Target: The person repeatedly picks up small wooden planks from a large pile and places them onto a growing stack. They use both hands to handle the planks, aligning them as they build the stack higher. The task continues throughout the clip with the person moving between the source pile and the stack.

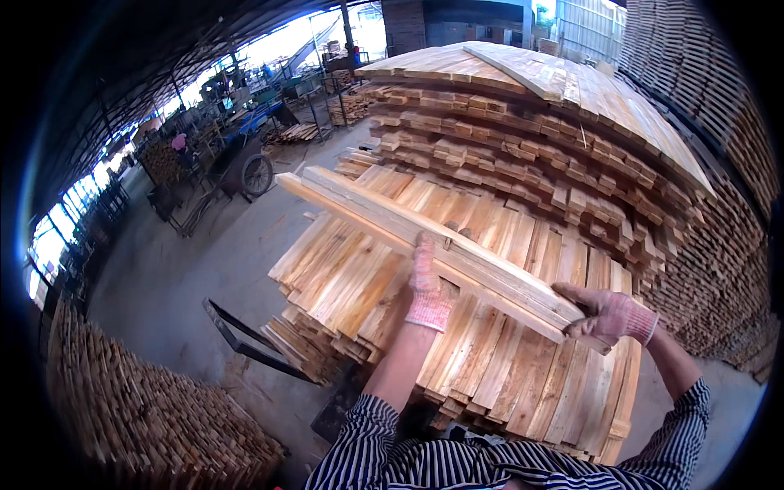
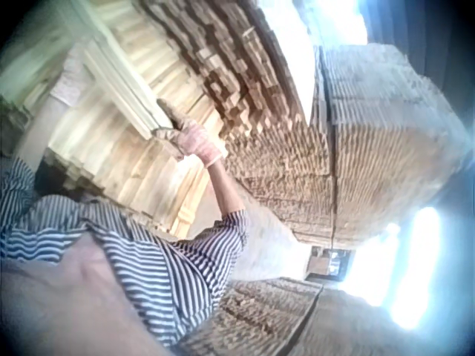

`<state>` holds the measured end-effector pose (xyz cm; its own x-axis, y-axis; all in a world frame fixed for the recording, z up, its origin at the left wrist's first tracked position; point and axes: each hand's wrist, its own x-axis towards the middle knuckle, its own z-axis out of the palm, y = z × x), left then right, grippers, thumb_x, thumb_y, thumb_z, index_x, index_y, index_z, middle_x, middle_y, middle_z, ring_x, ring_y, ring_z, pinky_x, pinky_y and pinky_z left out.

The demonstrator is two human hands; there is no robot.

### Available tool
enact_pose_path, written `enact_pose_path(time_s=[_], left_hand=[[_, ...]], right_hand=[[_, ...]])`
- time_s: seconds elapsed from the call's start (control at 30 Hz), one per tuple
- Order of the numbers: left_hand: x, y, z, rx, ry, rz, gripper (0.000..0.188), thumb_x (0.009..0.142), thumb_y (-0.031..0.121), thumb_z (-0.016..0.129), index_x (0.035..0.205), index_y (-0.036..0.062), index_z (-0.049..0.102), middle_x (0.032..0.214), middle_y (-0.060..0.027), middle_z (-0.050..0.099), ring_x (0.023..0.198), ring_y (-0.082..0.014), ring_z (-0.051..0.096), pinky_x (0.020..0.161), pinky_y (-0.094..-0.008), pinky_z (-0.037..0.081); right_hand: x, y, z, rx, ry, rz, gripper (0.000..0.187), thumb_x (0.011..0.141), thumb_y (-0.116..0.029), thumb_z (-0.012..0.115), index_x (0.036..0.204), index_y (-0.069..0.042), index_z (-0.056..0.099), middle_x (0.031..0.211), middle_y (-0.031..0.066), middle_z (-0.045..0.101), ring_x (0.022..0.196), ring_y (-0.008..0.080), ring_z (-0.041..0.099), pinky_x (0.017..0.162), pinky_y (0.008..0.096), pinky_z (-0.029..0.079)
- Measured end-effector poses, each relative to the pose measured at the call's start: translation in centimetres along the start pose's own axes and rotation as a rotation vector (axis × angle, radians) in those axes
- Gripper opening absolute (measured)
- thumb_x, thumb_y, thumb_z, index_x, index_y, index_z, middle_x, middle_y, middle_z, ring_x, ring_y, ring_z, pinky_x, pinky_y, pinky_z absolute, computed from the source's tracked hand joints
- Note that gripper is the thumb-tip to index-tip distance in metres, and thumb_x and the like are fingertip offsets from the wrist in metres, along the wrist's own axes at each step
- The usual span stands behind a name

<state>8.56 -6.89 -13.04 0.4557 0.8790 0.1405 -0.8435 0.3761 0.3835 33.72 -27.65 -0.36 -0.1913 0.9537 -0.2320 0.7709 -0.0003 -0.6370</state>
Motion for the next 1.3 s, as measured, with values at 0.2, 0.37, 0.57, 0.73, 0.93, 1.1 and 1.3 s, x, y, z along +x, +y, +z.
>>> enact_pose_path(time_s=[0.2,0.37,0.57,0.73,0.93,1.1,1.3], left_hand=[[1.4,-2.2,-1.2,0.115,0.065,0.04,0.067,0.093,0.061,0.059,0.136,0.0087,0.053,0.13,-0.016,0.061,0.119,-0.0316,0.059,0.103,-0.0514,0.048],[1.4,3.8,-2.2,0.194,0.458,0.006,0.06,0.09,0.044,0.072,0.135,0.0088,0.054,0.129,-0.0078,0.058,0.115,-0.0249,0.058,0.096,-0.0432,0.051],[-1.2,5.1,-3.5,0.105,0.476,0.007,0.039,0.091,0.028,0.069,0.123,0.0062,0.062,0.111,-0.0073,0.065,0.095,-0.0199,0.064,0.086,-0.0337,0.054],[-1.7,6.1,-2.6,0.149,0.455,-0.036,0.039,0.092,0.027,0.067,0.123,0.0052,0.063,0.106,-0.0081,0.068,0.095,-0.0192,0.064,0.084,-0.0336,0.056],[-0.6,6.3,-4.8,0.223,0.446,-0.02,0.063,0.091,0.018,0.067,0.147,0.01,0.039,0.115,-0.0119,0.065,0.09,-0.0208,0.065,0.08,-0.0353,0.057],[-0.3,7.8,-6.0,0.302,0.346,0.024,0.066,0.092,0.02,0.068,0.149,0.0148,0.035,0.118,-0.0107,0.06,0.09,-0.0216,0.06,0.078,-0.0376,0.056],[-0.4,6.6,-5.2,0.345,0.251,-0.11,0.072,0.094,0.025,0.065,0.155,0.0193,0.027,0.116,-0.0108,0.063,0.081,-0.0163,0.062,0.069,-0.036,0.059]], right_hand=[[10.3,-4.5,3.2,0.116,0.16,0.07,0.085,0.08,-0.026,0.083,0.153,-0.015,0.042,0.13,0.016,0.066,0.112,0.0216,0.066,0.096,0.0367,0.055],[16.5,-6.8,2.5,0.322,0.223,0.129,0.072,0.084,-0.005,0.076,0.149,-0.016,0.048,0.126,0.0121,0.069,0.1,0.0159,0.069,0.078,0.0291,0.06],[29.8,4.4,-2.8,-0.017,0.394,-0.137,0.073,0.084,-0.004,0.073,0.15,-0.02,0.047,0.146,0.0097,0.055,0.116,0.0189,0.062,0.098,0.0263,0.053],[35.0,6.6,0.6,-0.604,0.451,0.006,0.067,0.085,-0.019,0.07,0.147,-0.031,0.049,0.131,0.0136,0.059,0.119,0.0355,0.059,0.1,0.0437,0.051],[34.0,2.0,-1.4,-0.834,0.506,-0.216,0.054,0.08,-0.023,0.071,0.132,-0.021,0.058,0.119,0.0142,0.061,0.114,0.0346,0.06,0.09,0.048,0.053],[33.1,-11.2,-12.6,-1.159,1.195,-0.167,0.037,0.085,-0.013,0.062,0.122,-0.015,0.057,0.109,0.017,0.055,0.106,0.0312,0.057,0.09,0.0513,0.048],[29.6,-7.1,-26.6,-1.01,0.713,0.596,0.046,0.099,-0.042,0.05,0.13,-0.011,0.065,0.118,0.0095,0.071,0.092,0.0209,0.07,0.077,0.0367,0.058]])
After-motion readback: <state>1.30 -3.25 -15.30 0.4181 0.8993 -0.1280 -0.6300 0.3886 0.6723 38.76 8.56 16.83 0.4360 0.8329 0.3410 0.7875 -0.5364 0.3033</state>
